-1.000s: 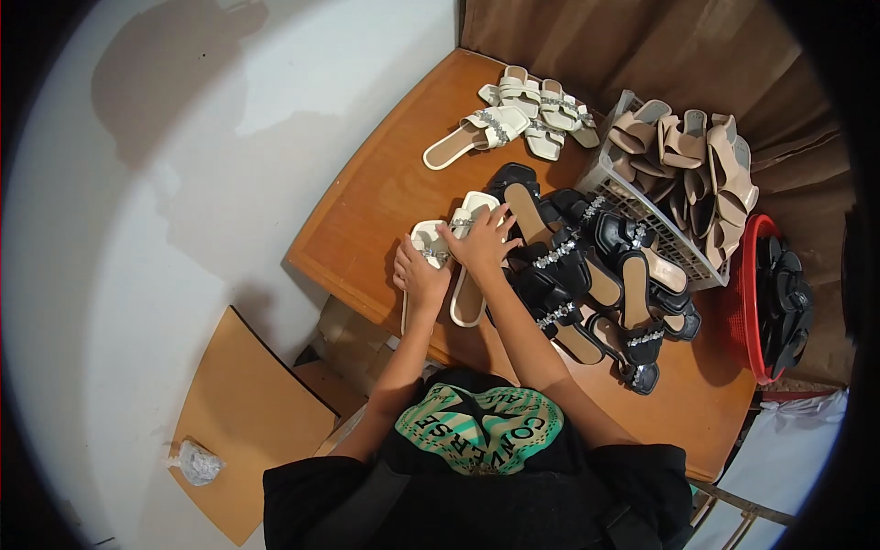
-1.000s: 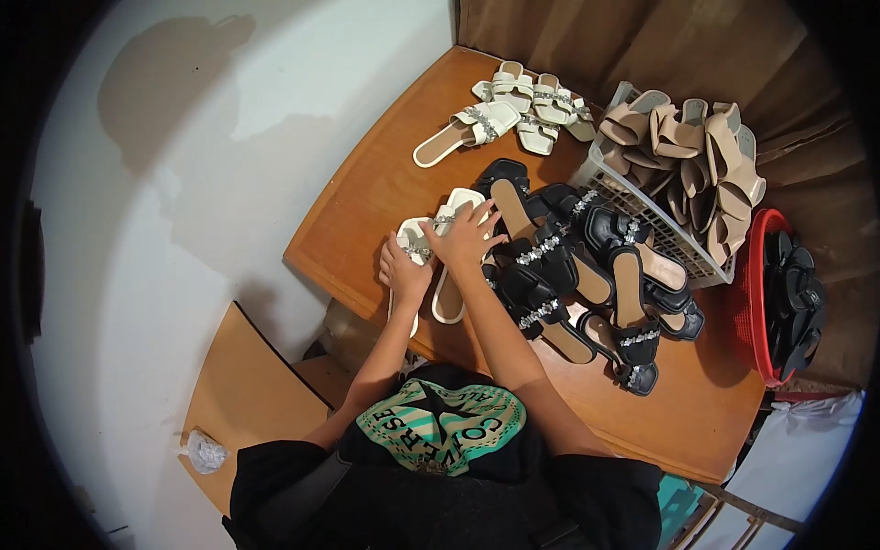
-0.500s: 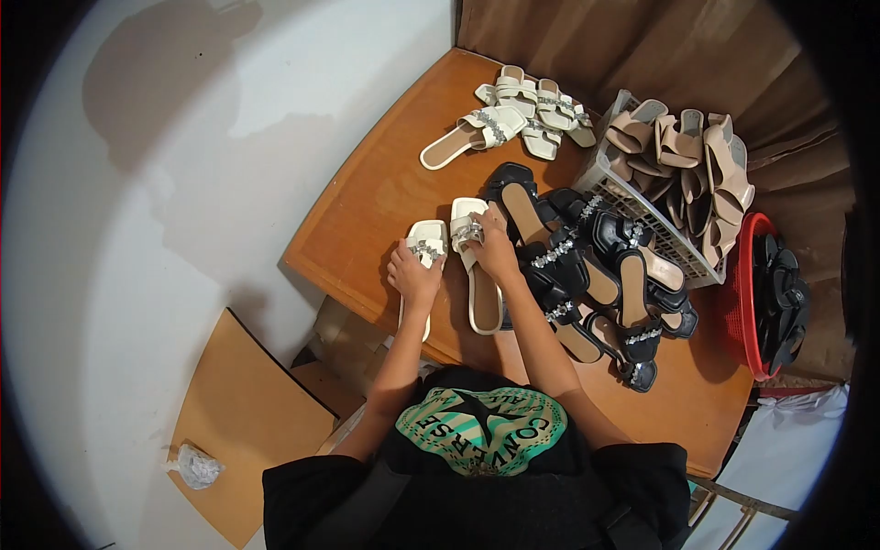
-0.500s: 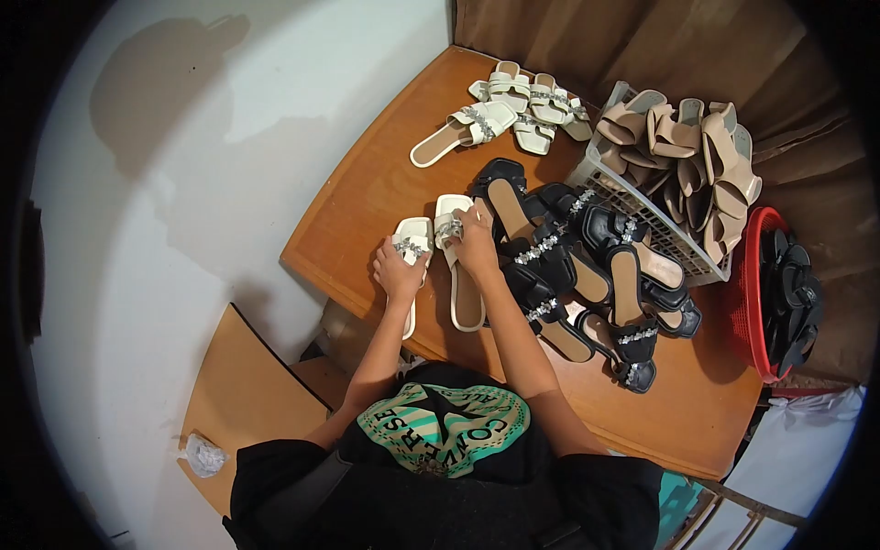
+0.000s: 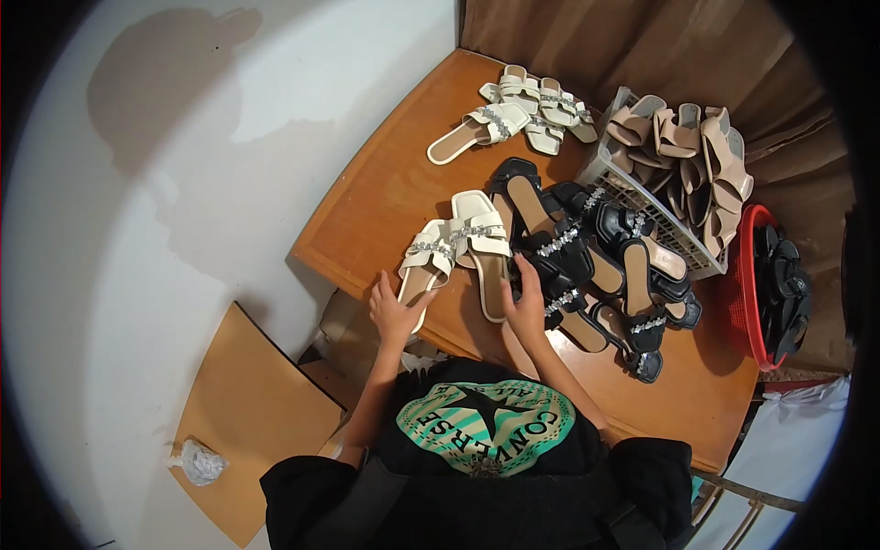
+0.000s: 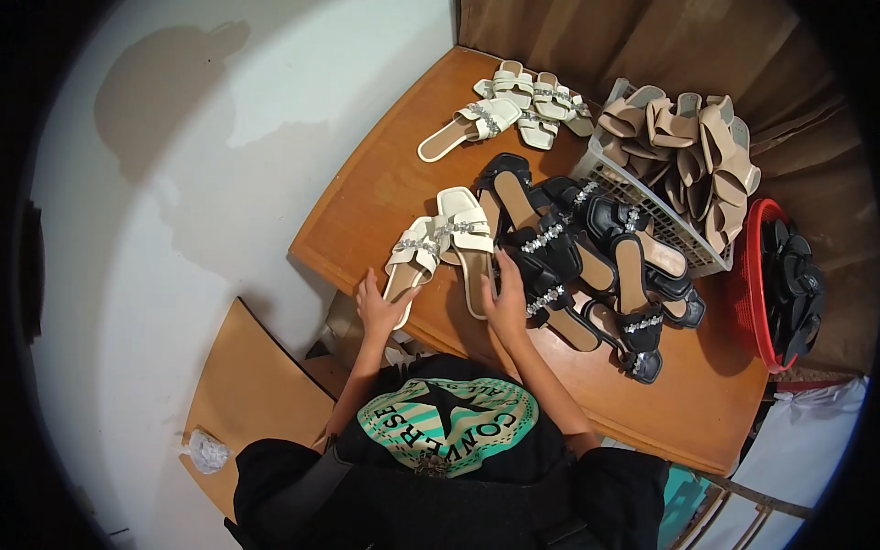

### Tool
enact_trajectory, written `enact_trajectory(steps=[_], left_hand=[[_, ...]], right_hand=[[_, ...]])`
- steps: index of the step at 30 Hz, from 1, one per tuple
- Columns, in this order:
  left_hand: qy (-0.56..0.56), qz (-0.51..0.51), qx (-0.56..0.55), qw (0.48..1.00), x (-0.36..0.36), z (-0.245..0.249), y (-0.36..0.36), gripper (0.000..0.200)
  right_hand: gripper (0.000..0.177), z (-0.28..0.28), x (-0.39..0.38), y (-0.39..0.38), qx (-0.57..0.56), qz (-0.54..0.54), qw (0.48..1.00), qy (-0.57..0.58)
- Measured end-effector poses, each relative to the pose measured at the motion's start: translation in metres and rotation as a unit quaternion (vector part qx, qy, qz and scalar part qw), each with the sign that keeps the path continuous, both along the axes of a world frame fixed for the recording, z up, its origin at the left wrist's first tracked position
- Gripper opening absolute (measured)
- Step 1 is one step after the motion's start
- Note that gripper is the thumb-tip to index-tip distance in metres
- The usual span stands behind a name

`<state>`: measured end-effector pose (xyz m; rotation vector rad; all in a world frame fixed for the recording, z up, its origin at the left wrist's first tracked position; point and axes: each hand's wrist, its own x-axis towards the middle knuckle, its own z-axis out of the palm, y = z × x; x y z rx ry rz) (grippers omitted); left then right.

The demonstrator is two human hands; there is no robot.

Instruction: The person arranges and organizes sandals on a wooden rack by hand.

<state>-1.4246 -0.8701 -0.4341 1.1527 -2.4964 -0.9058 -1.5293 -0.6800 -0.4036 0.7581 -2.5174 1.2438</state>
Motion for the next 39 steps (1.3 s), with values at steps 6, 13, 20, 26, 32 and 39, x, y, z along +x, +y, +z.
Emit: enact_trajectory(steps=[6, 13, 20, 26, 32, 39], left_hand=[[0.133, -0.031, 0.165, 0.977, 0.031, -0.064, -0.022, 0.049], [0.126, -0.062, 0.404, 0.904, 0.034, -0.047, -0.034, 0.036], [0.104, -0.05, 0.649, 0.752, 0.031, -0.015, -0.026, 0.035], [0.157, -0.159, 0.652, 0.724, 0.015, 0.021, 0.001, 0.029], [0.153, -0.306, 0.668, 0.661, -0.03, 0.055, 0.069, 0.028], [0.044, -0.424, 0.676, 0.6, -0.046, 0.08, 0.188, 0.029]], right_hand=[[0.035, -0.007, 0.012, 0.016, -0.009, -0.04, 0.979, -0.198], [0.044, -0.023, 0.017, 0.008, 0.095, -0.064, 0.984, -0.138], [0.019, -0.023, 0.008, 0.013, -0.278, 0.02, 0.795, -0.539], [0.022, 0.016, 0.041, 0.059, -0.419, 0.035, 0.768, -0.483], [0.024, 0.038, 0.079, 0.136, -0.514, -0.038, 0.758, -0.4], [0.026, 0.065, 0.16, 0.226, -0.544, -0.186, 0.784, -0.234]])
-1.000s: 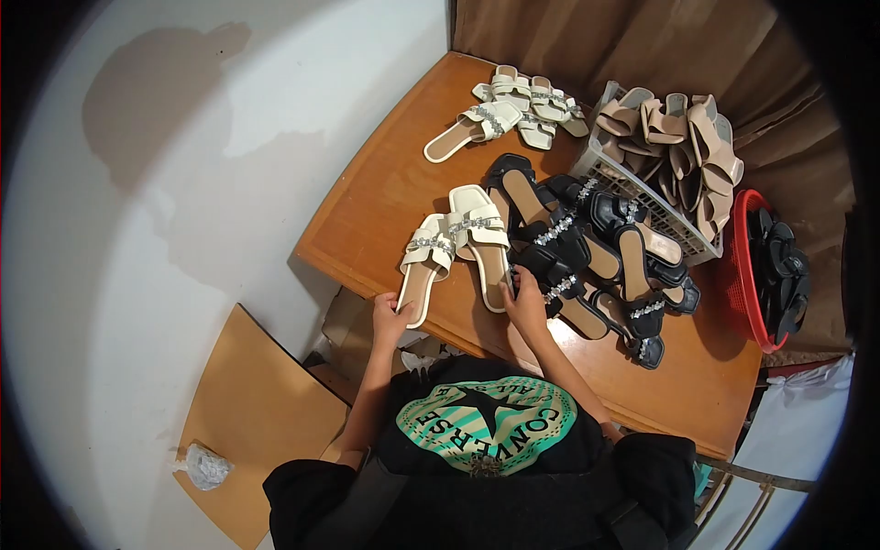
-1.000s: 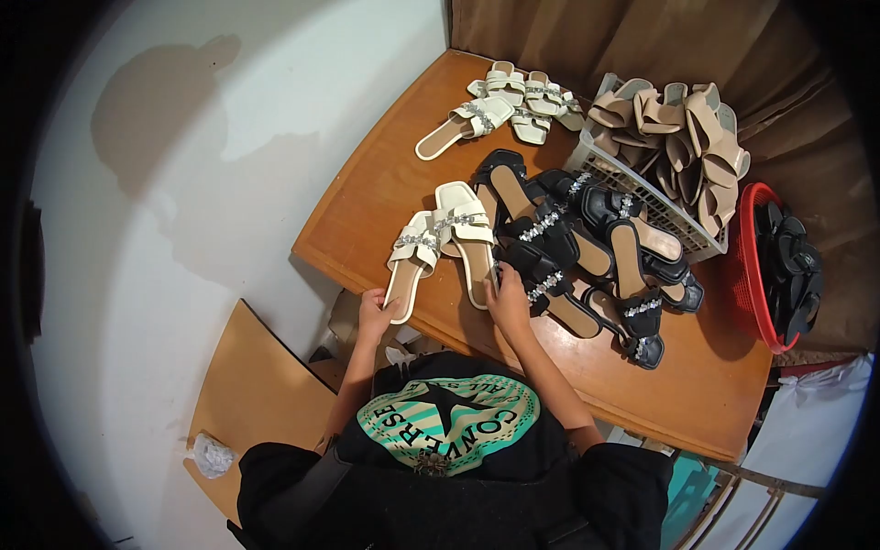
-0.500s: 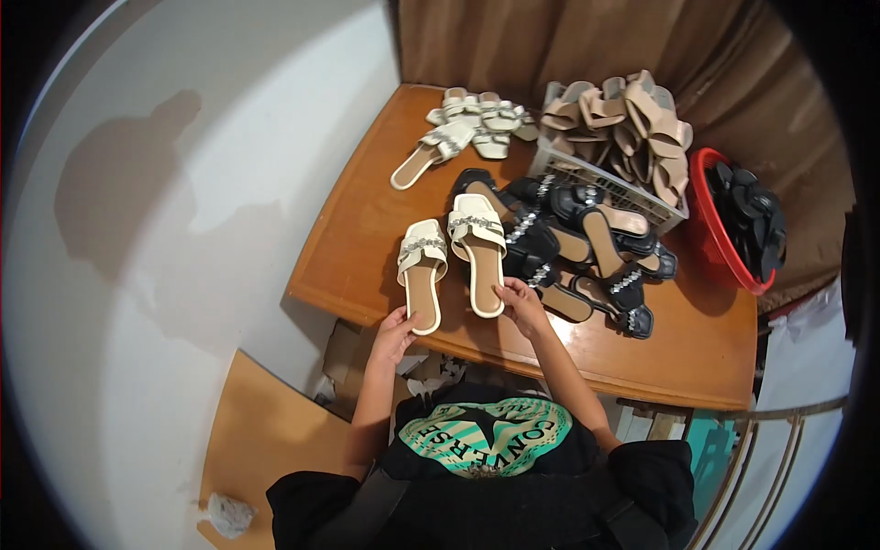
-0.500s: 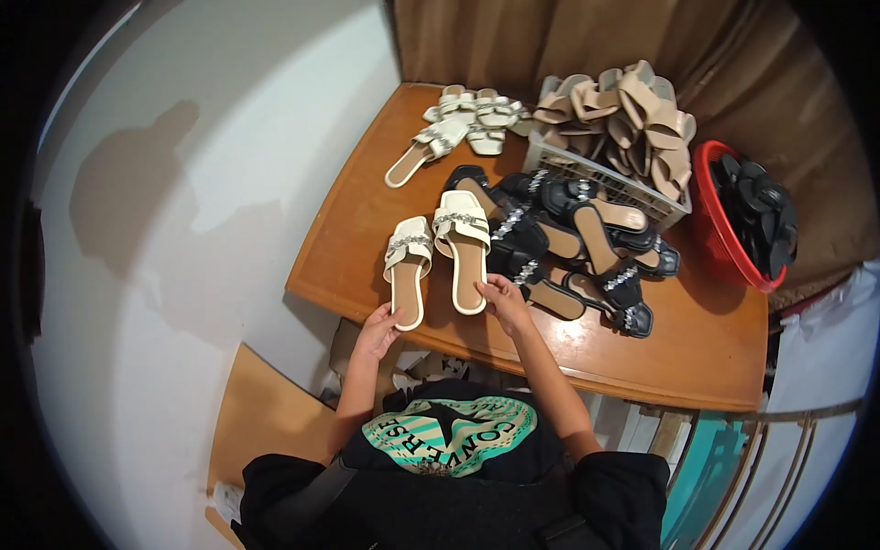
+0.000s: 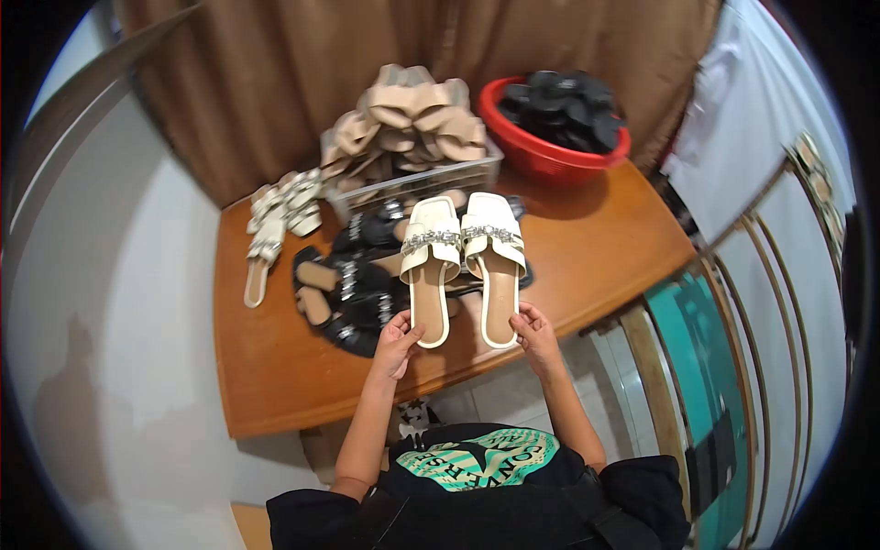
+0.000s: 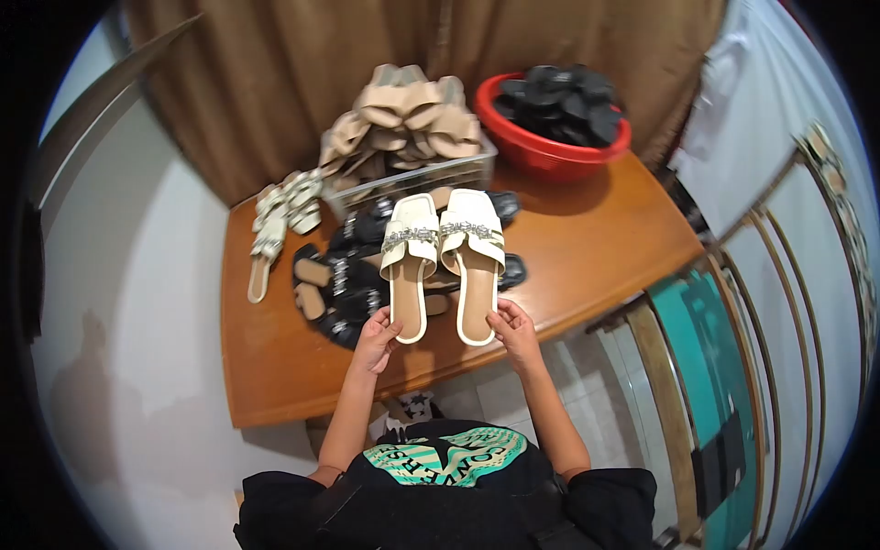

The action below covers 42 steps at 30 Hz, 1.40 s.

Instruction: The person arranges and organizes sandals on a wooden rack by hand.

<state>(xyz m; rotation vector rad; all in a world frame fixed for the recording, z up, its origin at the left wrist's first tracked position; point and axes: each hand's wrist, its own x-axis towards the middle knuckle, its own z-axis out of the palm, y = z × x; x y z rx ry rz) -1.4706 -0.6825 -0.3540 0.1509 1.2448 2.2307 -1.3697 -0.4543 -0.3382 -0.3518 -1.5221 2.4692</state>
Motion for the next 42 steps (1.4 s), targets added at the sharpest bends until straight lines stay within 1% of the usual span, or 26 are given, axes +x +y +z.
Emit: enact_trajectory(steps=[3, 7, 8, 11, 15, 17, 19, 21, 26, 31, 33, 37, 39, 41, 42], left_hand=[[0.006, -0.08, 0.015, 0.997, 0.011, 0.008, 0.061, 0.029], [0.004, -0.173, 0.038, 0.984, 0.05, 0.023, 0.137, 0.03], [0.007, -0.19, 0.038, 0.981, 0.062, 0.025, 0.156, 0.03], [0.005, -0.234, 0.047, 0.971, 0.097, 0.03, 0.204, 0.029], [0.049, -0.304, 0.05, 0.95, 0.137, 0.032, 0.262, 0.027], [0.063, -0.341, 0.058, 0.936, 0.163, 0.043, 0.29, 0.026], [0.08, -0.348, 0.043, 0.933, 0.193, 0.058, 0.315, 0.027], [0.097, -0.388, 0.066, 0.914, 0.213, 0.061, 0.342, 0.028], [0.132, -0.431, 0.098, 0.887, 0.258, 0.085, 0.4, 0.029], [0.164, -0.461, 0.111, 0.865, 0.289, 0.114, 0.447, 0.03], [0.184, -0.48, 0.12, 0.849, 0.297, 0.122, 0.467, 0.031], [0.198, -0.483, 0.153, 0.839, 0.315, 0.142, 0.504, 0.035], [0.236, -0.464, 0.173, 0.836, 0.32, 0.154, 0.525, 0.036], [0.247, -0.455, 0.177, 0.837, 0.325, 0.168, 0.545, 0.037], [0.253, -0.449, 0.19, 0.836, 0.326, 0.178, 0.555, 0.037]], right_hand=[[0.027, 0.017, 0.051, 0.036, 0.027, -0.087, 0.996, -0.004], [0.028, 0.024, 0.124, 0.087, 0.038, -0.175, 0.984, 0.004], [0.028, 0.02, 0.142, 0.101, 0.047, -0.187, 0.981, 0.011], [0.03, 0.032, 0.194, 0.128, 0.061, -0.238, 0.969, 0.014], [0.031, 0.047, 0.255, 0.16, 0.085, -0.303, 0.949, 0.004], [0.032, 0.054, 0.283, 0.174, 0.118, -0.333, 0.935, 0.039], [0.032, 0.062, 0.311, 0.187, 0.127, -0.366, 0.921, 0.034], [0.032, 0.071, 0.337, 0.201, 0.144, -0.391, 0.908, 0.04], [0.032, 0.098, 0.392, 0.223, 0.145, -0.448, 0.881, 0.052], [0.034, 0.121, 0.43, 0.249, 0.216, -0.486, 0.842, 0.087], [0.034, 0.128, 0.442, 0.259, 0.221, -0.499, 0.832, 0.094], [0.034, 0.144, 0.452, 0.279, 0.227, -0.53, 0.811, 0.1], [0.034, 0.153, 0.456, 0.293, 0.222, -0.546, 0.8, 0.11], [0.033, 0.166, 0.461, 0.31, 0.249, -0.54, 0.797, 0.104], [0.032, 0.176, 0.46, 0.316, 0.26, -0.551, 0.786, 0.103]])
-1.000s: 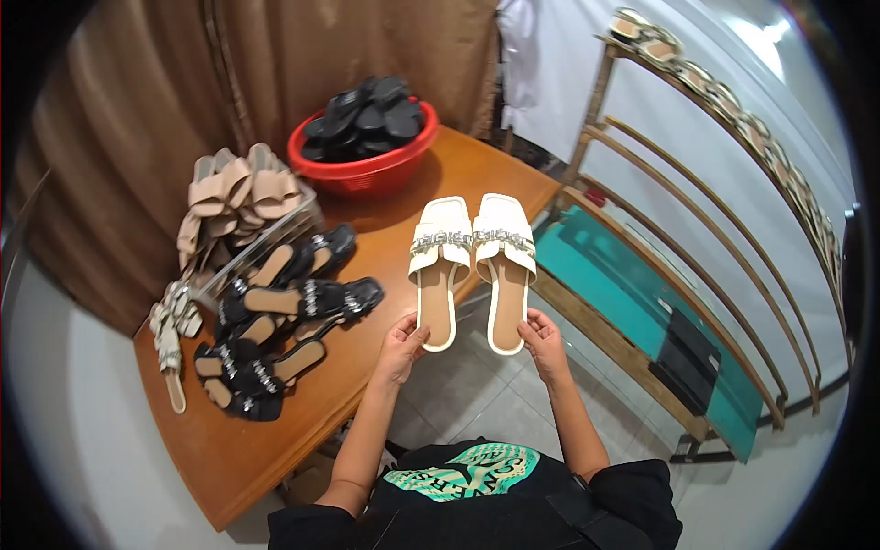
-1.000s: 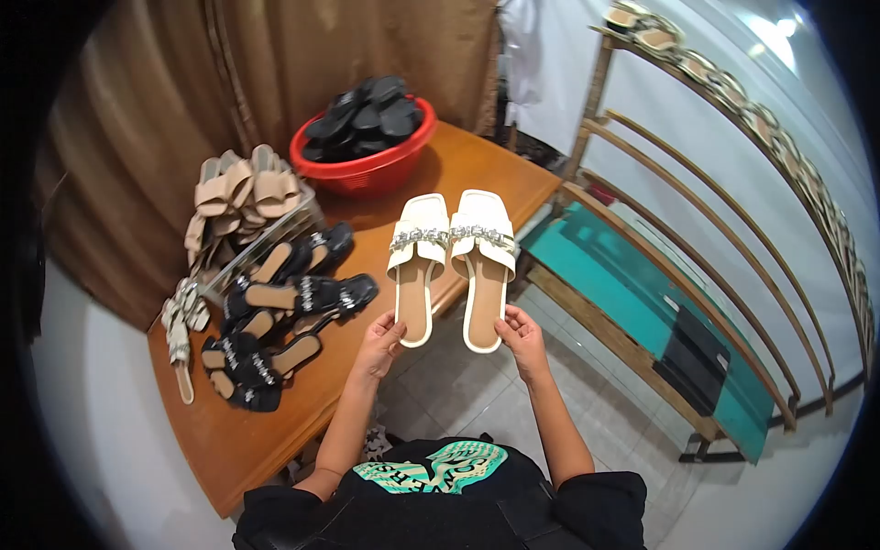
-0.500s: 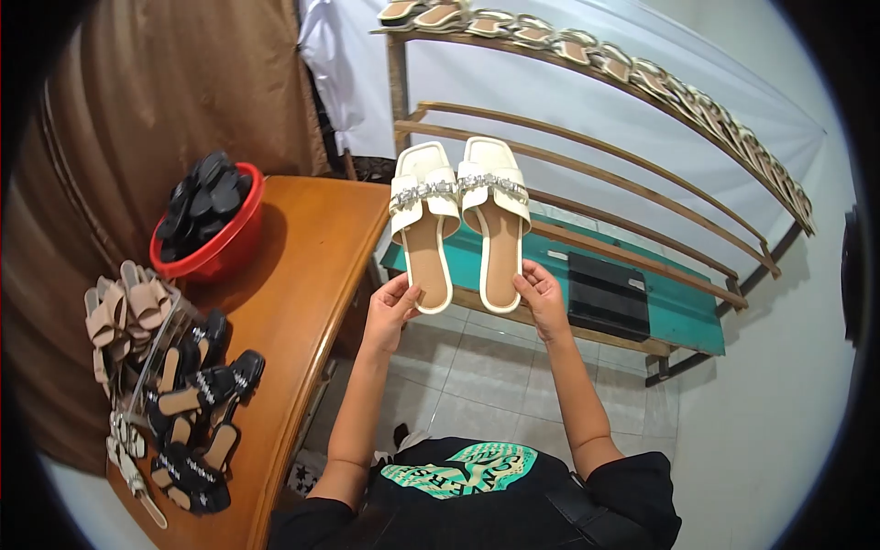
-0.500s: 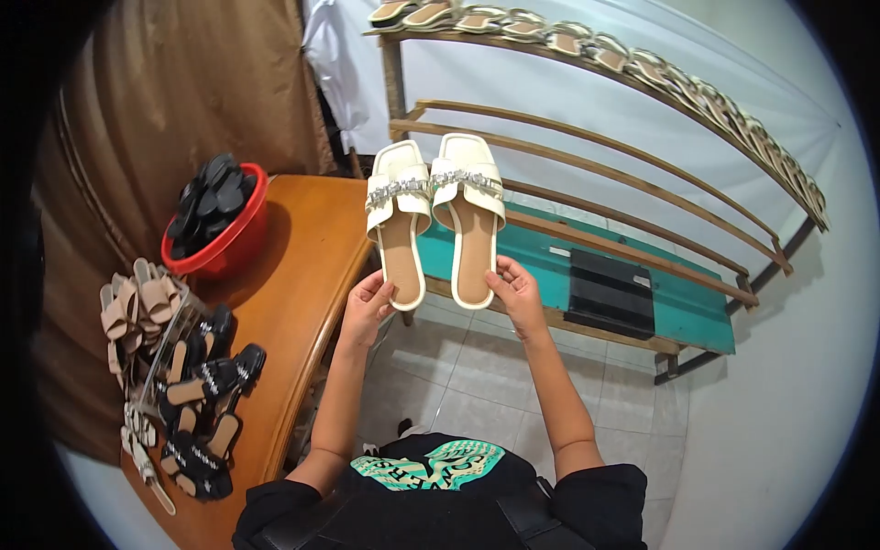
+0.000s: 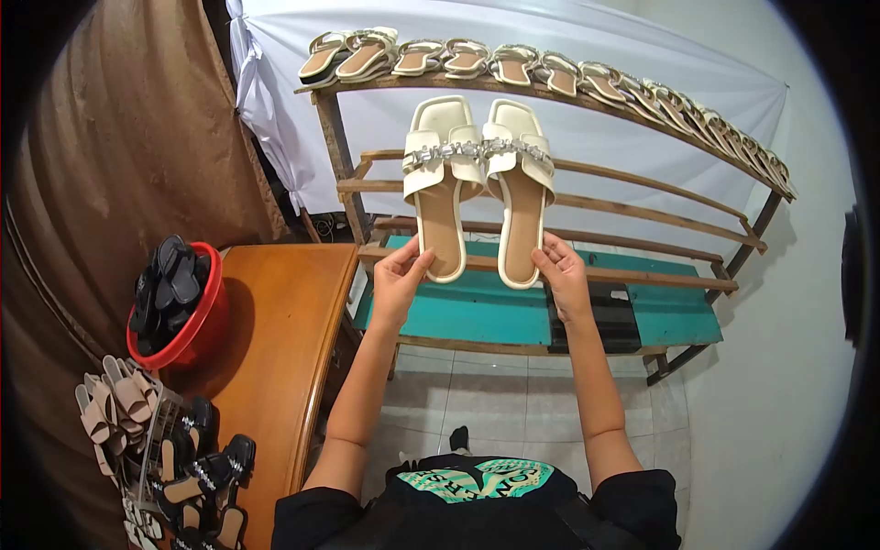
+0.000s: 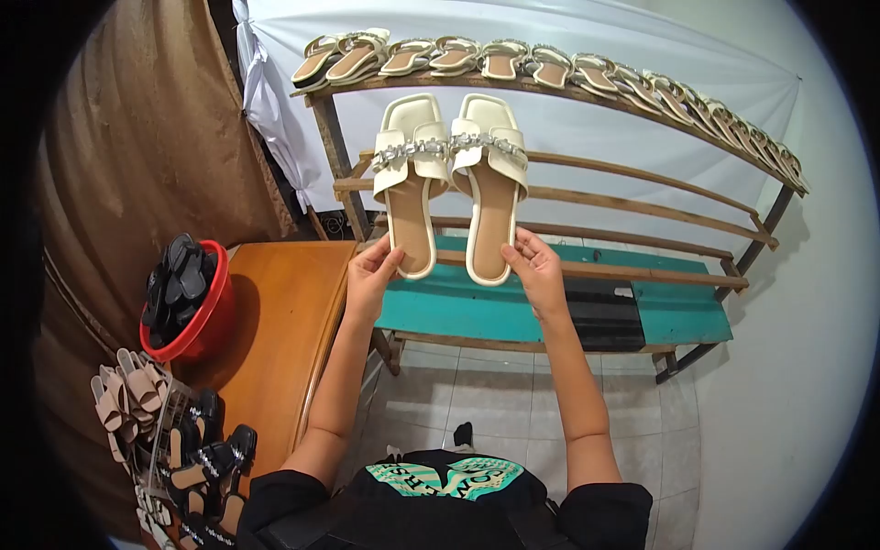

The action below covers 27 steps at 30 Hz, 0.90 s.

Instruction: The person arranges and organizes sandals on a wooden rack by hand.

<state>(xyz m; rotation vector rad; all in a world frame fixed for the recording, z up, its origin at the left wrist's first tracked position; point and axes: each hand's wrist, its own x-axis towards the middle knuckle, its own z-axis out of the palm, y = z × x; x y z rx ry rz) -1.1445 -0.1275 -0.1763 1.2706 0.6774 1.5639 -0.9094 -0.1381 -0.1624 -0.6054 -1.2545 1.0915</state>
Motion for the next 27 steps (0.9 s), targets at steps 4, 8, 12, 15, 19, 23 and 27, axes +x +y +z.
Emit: enact_trajectory(steps=[4, 8, 12, 15, 19, 23, 27], left_hand=[[0.002, 0.009, 0.044, 0.999, -0.003, 0.033, 0.049, 0.034], [0.005, 0.023, 0.068, 0.997, -0.015, 0.066, 0.099, 0.029], [0.031, 0.063, 0.105, 0.992, -0.041, 0.113, 0.161, 0.028], [0.053, 0.087, 0.132, 0.986, -0.051, 0.157, 0.199, 0.026], [0.105, 0.132, 0.142, 0.975, -0.057, 0.201, 0.247, 0.029], [0.168, 0.157, 0.151, 0.961, -0.058, 0.221, 0.285, 0.029], [0.172, 0.207, 0.132, 0.954, -0.057, 0.233, 0.314, 0.02]], right_hand=[[0.032, 0.033, -0.002, 0.038, 0.018, -0.015, 1.0, 0.006], [0.031, 0.063, -0.008, 0.077, 0.041, -0.02, 0.999, 0.008], [0.032, 0.082, -0.018, 0.108, 0.037, -0.031, 0.998, 0.033], [0.033, 0.087, -0.018, 0.128, 0.064, -0.031, 0.997, 0.035], [0.034, 0.086, -0.02, 0.137, 0.072, -0.045, 0.995, 0.056], [0.033, 0.088, -0.022, 0.156, 0.07, -0.01, 0.996, 0.063], [0.029, 0.1, -0.03, 0.173, 0.067, -0.003, 0.995, 0.078]])
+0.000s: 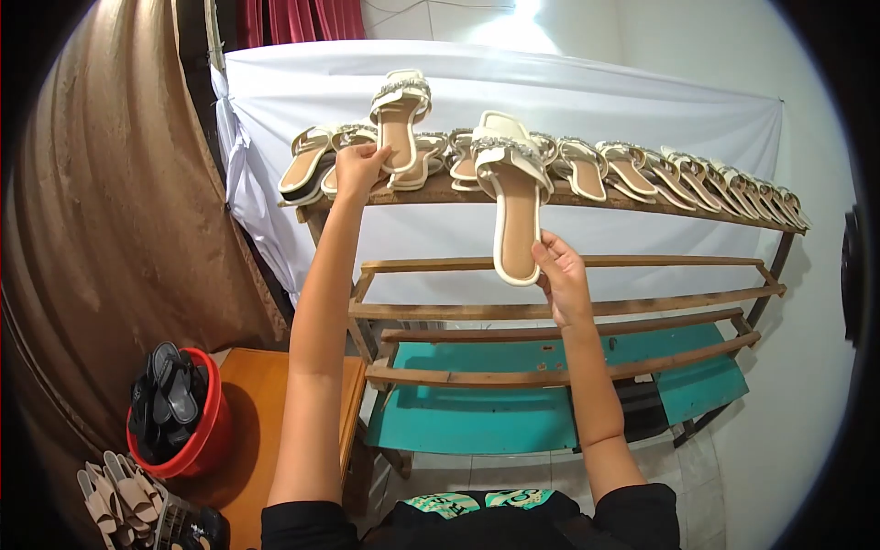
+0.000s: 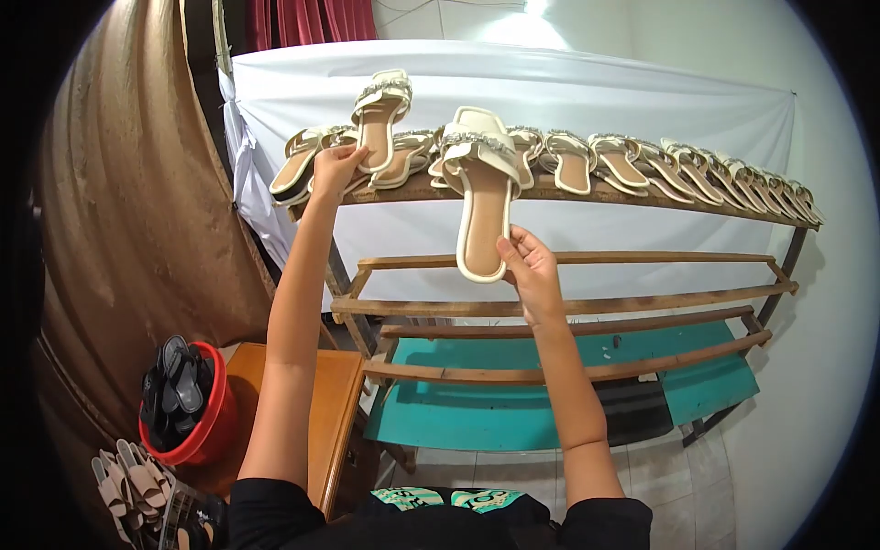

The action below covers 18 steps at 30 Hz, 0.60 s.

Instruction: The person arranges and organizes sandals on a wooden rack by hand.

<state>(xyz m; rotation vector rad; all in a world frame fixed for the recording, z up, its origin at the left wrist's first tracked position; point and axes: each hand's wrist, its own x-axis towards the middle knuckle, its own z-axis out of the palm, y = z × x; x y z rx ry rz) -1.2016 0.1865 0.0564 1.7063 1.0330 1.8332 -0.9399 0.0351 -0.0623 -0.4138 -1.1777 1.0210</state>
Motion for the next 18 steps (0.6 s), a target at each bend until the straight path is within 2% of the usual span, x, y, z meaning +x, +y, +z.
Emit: enact_trajectory(steps=[4, 6, 7, 10, 18], left_hand=[[0.028, -0.002, 0.005, 1.0, 0.001, -0.004, 0.014, 0.021], [0.106, 0.063, 0.076, 0.989, 0.001, -0.006, 0.018, 0.021], [0.123, 0.058, 0.034, 0.99, 0.002, -0.006, 0.011, 0.022], [0.093, 0.046, 0.024, 0.994, 0.001, -0.009, 0.021, 0.02], [0.119, 0.053, 0.002, 0.992, 0.001, -0.005, 0.01, 0.019]], right_hand=[[0.028, 0.0, -0.006, 0.01, -0.011, 0.025, 1.0, 0.0], [0.029, -0.001, -0.006, 0.013, -0.004, 0.034, 0.999, -0.003], [0.03, -0.001, -0.006, 0.014, -0.011, 0.033, 0.999, -0.004], [0.031, -0.005, -0.003, 0.016, -0.021, 0.036, 0.999, -0.012], [0.034, -0.012, 0.002, 0.016, -0.022, 0.05, 0.998, 0.007]])
